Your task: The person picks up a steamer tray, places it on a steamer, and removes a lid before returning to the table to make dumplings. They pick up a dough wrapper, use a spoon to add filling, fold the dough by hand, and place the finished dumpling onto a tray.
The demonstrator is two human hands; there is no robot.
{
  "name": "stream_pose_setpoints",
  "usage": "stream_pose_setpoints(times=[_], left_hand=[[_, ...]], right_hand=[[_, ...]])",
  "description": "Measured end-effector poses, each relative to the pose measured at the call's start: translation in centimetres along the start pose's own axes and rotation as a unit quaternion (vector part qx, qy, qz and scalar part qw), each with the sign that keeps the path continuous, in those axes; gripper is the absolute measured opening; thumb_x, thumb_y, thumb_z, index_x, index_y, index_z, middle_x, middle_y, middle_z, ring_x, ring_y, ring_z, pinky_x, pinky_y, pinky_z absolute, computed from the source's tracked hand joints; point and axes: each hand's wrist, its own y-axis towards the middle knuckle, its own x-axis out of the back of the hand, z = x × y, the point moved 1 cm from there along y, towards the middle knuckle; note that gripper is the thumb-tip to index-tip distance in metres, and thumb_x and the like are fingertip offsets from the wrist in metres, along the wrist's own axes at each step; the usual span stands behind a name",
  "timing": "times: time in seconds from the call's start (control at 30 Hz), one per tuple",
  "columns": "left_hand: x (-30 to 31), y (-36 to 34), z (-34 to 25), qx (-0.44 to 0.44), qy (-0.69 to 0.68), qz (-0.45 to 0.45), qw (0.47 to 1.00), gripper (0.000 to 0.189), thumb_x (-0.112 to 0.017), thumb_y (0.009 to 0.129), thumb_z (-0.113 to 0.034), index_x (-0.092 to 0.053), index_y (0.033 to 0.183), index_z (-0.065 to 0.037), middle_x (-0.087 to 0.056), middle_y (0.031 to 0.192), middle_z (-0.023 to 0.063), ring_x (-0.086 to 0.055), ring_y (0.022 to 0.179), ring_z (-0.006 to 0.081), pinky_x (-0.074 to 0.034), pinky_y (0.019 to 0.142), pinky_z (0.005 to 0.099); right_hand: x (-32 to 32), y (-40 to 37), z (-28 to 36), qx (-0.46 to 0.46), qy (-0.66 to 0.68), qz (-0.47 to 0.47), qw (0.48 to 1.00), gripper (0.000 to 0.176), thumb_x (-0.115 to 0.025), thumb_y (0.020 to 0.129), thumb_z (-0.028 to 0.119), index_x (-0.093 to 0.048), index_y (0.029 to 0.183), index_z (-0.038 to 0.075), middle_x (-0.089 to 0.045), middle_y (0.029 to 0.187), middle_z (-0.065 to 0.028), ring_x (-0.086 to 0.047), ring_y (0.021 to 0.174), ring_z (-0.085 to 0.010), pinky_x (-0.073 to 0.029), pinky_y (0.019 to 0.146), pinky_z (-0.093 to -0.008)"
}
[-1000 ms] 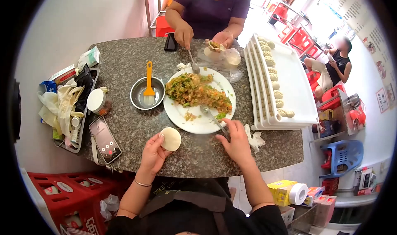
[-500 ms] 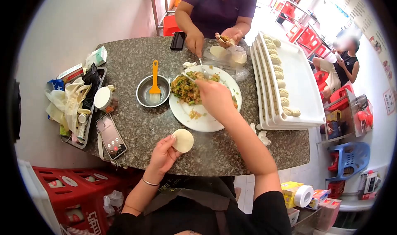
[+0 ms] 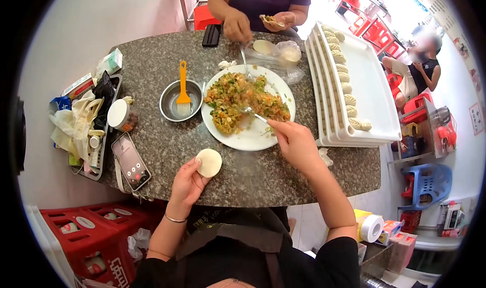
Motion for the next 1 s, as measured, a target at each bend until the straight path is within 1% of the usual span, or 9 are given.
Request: stream_pose_setpoints(times=[0.07,0.13,0.33,0.47,0.57,0.67,0.73,0.9,1.0], left_hand=[[-0.2,0.2,0.1,0.002,-0.013,-0.001,1.000,0.033,-0.045,0.098,-0.010,-0.047,0.125,0.007,-0.059,0.120,0.0184,-0.061,0.109,0.0267,-0.054,0.092,0.0385],[-0.7,0.3,0.0,-0.003,-0.018,0.000,1.000,0.034,-0.043,0.099,-0.012,-0.046,0.126,0.008,-0.057,0.123,0.0199,-0.060,0.111,0.0289,-0.053,0.093,0.0396],[-0.9,0.2,-0.2,-0.004,-0.013,-0.004,1.000,0.036,-0.042,0.099,-0.014,-0.045,0.127,0.008,-0.054,0.126,0.0209,-0.057,0.115,0.0304,-0.052,0.095,0.0416],[-1.1,0.1,-0.4,-0.004,-0.011,-0.001,1.000,0.036,-0.042,0.100,-0.014,-0.044,0.128,0.008,-0.053,0.128,0.0208,-0.056,0.117,0.0310,-0.050,0.098,0.0428],[-1.7,0.6,0.5,0.014,-0.013,0.015,1.000,0.037,-0.041,0.100,-0.015,-0.044,0.128,0.008,-0.053,0.129,0.0204,-0.055,0.118,0.0312,-0.048,0.100,0.0433],[-3.0,1.0,1.3,0.029,-0.019,0.034,0.999,0.037,-0.041,0.100,-0.017,-0.044,0.129,0.007,-0.053,0.129,0.0201,-0.054,0.119,0.0314,-0.045,0.103,0.0441],[-3.3,1.3,1.7,0.032,-0.026,0.042,0.998,0.038,-0.040,0.101,-0.017,-0.043,0.130,0.007,-0.052,0.129,0.0200,-0.053,0.120,0.0314,-0.044,0.104,0.0448],[-4.1,1.4,2.3,0.025,-0.040,0.054,0.997,0.040,-0.039,0.101,-0.019,-0.041,0.132,0.006,-0.050,0.132,0.0196,-0.051,0.122,0.0316,-0.040,0.106,0.0465],[-4.4,1.4,2.5,0.025,-0.042,0.057,0.997,0.043,-0.038,0.101,-0.022,-0.037,0.135,0.004,-0.047,0.134,0.0195,-0.048,0.124,0.0314,-0.039,0.107,0.0468]], right_hand=[[-0.1,0.1,0.9,0.014,0.034,-0.021,0.999,0.028,-0.058,0.085,0.002,-0.066,0.111,0.008,-0.061,0.076,-0.0132,-0.060,0.068,-0.0300,-0.047,0.064,-0.0381],[-0.7,0.3,1.7,0.046,0.031,-0.024,0.998,0.028,-0.058,0.088,0.003,-0.066,0.114,0.006,-0.060,0.074,-0.0133,-0.059,0.064,-0.0224,-0.046,0.062,-0.0316],[-2.4,-0.2,1.9,0.096,-0.021,-0.006,0.995,0.031,-0.060,0.084,0.002,-0.066,0.113,0.011,-0.058,0.073,-0.0114,-0.057,0.062,-0.0285,-0.046,0.058,-0.0375],[-1.1,-1.8,-0.4,0.063,-0.050,-0.003,0.997,0.029,-0.060,0.083,0.003,-0.067,0.111,0.010,-0.061,0.077,-0.0103,-0.061,0.065,-0.0278,-0.049,0.060,-0.0371],[-0.3,-3.0,-1.1,-0.039,0.097,-0.018,0.994,0.030,-0.055,0.088,0.000,-0.065,0.116,0.006,-0.054,0.070,-0.0071,-0.051,0.061,-0.0127,-0.040,0.058,-0.0257],[-1.1,-4.6,-1.0,-0.066,0.159,-0.028,0.985,0.029,-0.057,0.087,0.000,-0.065,0.115,0.004,-0.062,0.077,-0.0136,-0.056,0.062,-0.0215,-0.044,0.060,-0.0303],[-2.3,-5.6,-1.1,-0.012,0.139,-0.011,0.990,0.030,-0.057,0.088,-0.001,-0.064,0.116,0.004,-0.061,0.075,-0.0122,-0.055,0.063,-0.0185,-0.045,0.061,-0.0293],[-1.9,-6.4,0.2,-0.068,0.156,0.001,0.985,0.030,-0.057,0.087,-0.001,-0.064,0.116,0.004,-0.062,0.077,-0.0132,-0.057,0.064,-0.0212,-0.046,0.061,-0.0302],[-3.5,-6.6,-0.5,-0.043,0.151,0.047,0.986,0.030,-0.057,0.087,-0.001,-0.065,0.115,0.004,-0.062,0.077,-0.0139,-0.058,0.064,-0.0224,-0.046,0.061,-0.0308]])
